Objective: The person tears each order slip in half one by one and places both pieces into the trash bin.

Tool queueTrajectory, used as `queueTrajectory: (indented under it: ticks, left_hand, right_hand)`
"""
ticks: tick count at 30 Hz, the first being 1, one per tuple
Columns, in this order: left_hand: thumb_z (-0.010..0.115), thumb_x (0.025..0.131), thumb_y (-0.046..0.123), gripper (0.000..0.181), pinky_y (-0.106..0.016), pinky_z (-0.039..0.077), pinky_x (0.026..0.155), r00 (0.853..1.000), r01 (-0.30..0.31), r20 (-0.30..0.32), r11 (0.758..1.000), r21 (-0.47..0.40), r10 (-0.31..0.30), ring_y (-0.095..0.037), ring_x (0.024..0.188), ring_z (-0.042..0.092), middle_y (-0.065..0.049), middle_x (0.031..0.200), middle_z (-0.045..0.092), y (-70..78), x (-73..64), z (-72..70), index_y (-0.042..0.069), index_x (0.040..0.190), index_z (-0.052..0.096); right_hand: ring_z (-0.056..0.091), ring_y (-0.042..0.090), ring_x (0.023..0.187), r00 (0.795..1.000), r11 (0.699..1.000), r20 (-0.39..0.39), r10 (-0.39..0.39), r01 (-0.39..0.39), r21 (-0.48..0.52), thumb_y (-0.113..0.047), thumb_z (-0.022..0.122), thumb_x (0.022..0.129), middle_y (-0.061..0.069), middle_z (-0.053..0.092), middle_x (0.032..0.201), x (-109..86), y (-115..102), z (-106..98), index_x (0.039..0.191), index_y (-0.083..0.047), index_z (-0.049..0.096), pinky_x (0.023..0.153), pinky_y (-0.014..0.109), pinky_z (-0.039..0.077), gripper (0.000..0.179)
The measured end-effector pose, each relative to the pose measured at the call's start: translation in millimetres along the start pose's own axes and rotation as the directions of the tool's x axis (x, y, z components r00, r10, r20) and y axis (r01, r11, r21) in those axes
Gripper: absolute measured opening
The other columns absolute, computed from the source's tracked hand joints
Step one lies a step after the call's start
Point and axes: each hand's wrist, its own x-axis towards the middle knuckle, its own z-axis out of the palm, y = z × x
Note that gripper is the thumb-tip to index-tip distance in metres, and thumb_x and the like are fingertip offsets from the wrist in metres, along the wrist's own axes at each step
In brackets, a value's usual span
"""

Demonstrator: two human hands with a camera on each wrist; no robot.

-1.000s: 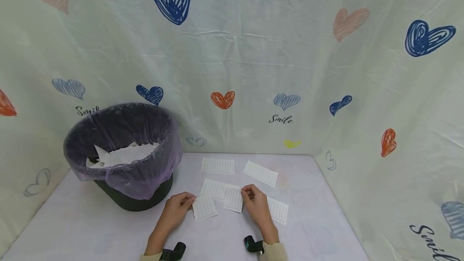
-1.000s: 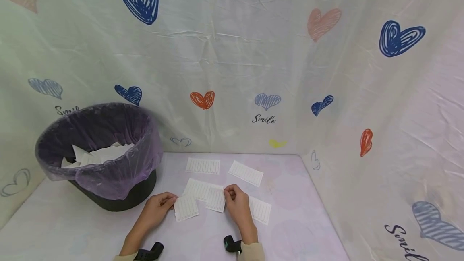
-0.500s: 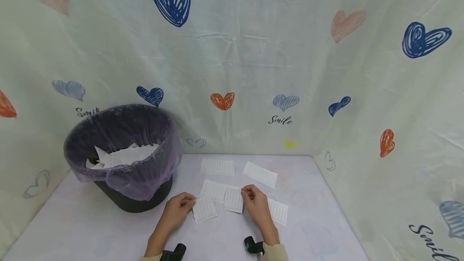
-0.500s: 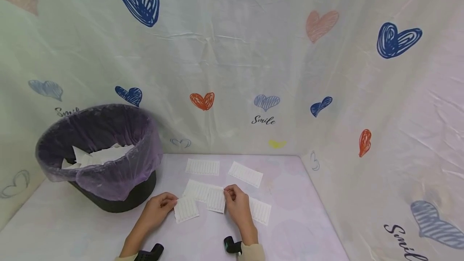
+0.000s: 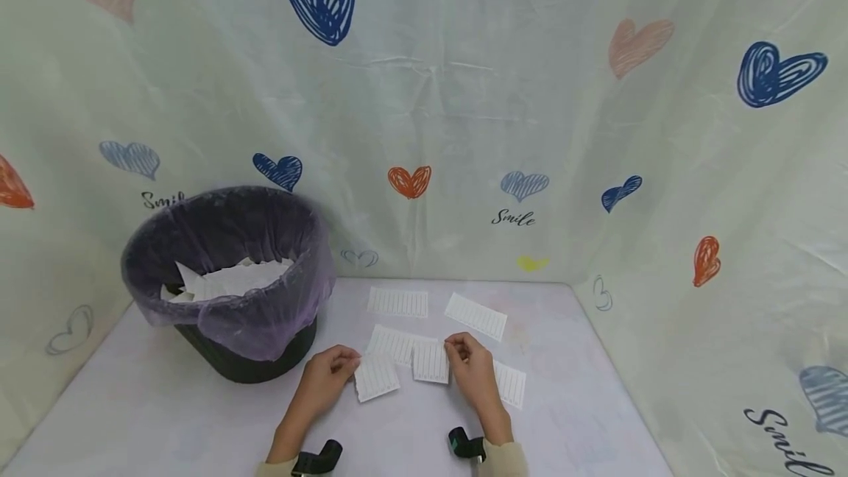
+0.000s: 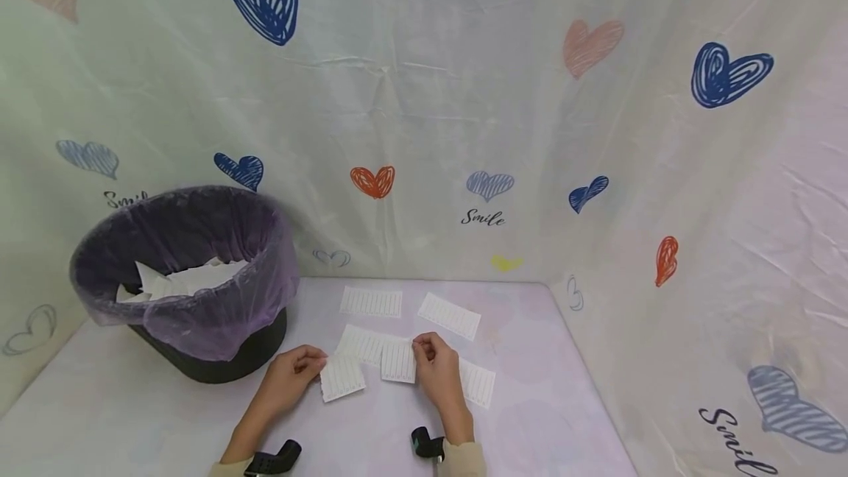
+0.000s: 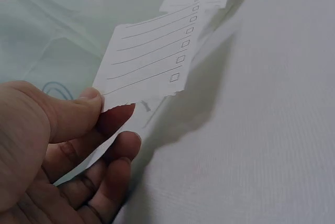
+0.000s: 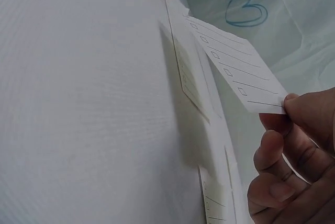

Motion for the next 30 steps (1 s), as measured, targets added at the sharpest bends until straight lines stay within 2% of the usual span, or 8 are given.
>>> queueTrajectory:
  ticks: [10, 19, 25, 30]
  left_hand:
    - [0.073, 0.095, 0.012, 0.008, -0.024, 0.047, 0.068, 0.999, 0.037, 0.015, 0.999, -0.031, -0.037, -0.01, 0.069, 0.063, 0.001, 0.075, 0.073, 10.7, -4.2, -6.0, 0.005, 0.099, 0.072]
    - [0.073, 0.096, 0.013, 0.007, -0.024, 0.049, 0.067, 1.0, 0.028, 0.012, 0.999, -0.02, -0.028, -0.009, 0.07, 0.064, 0.001, 0.08, 0.074, 19.4, -11.6, -13.4, 0.007, 0.099, 0.072]
    - [0.073, 0.096, 0.013, 0.007, -0.024, 0.049, 0.067, 1.0, 0.022, 0.01, 1.0, -0.011, -0.022, -0.014, 0.072, 0.066, 0.002, 0.079, 0.073, 28.1, -15.6, -20.0, 0.008, 0.099, 0.071]
    - [0.072, 0.096, 0.013, 0.007, -0.024, 0.052, 0.069, 1.0, 0.007, 0.004, 0.999, 0.034, -0.007, -0.012, 0.076, 0.068, 0.001, 0.085, 0.075, 38.3, -16.8, -26.7, 0.008, 0.1, 0.072]
  right_hand:
    - [0.059, 0.003, 0.071, 0.999, 0.999, -0.006, -0.039, 0.039, -0.008, -0.012, 0.07, 0.099, -0.001, 0.071, 0.082, 8.9, -9.0, -4.1, 0.1, -0.008, 0.071, 0.062, 0.019, 0.048, 0.005]
    - [0.061, 0.004, 0.074, 0.998, 0.998, -0.007, -0.069, 0.069, -0.012, -0.01, 0.071, 0.097, -0.001, 0.071, 0.083, 11.1, -21.6, -7.3, 0.1, -0.009, 0.072, 0.063, 0.02, 0.05, 0.003]
    - [0.061, 0.004, 0.074, 0.997, 0.997, -0.007, -0.074, 0.073, -0.023, -0.013, 0.07, 0.099, -0.001, 0.07, 0.083, 11.7, -26.3, -8.4, 0.1, -0.006, 0.071, 0.063, 0.019, 0.05, 0.007]
    - [0.061, 0.004, 0.074, 0.995, 0.995, -0.008, -0.097, 0.097, -0.031, -0.013, 0.069, 0.099, -0.001, 0.069, 0.083, 14.2, -30.5, -10.0, 0.1, -0.005, 0.071, 0.062, 0.019, 0.05, 0.008]
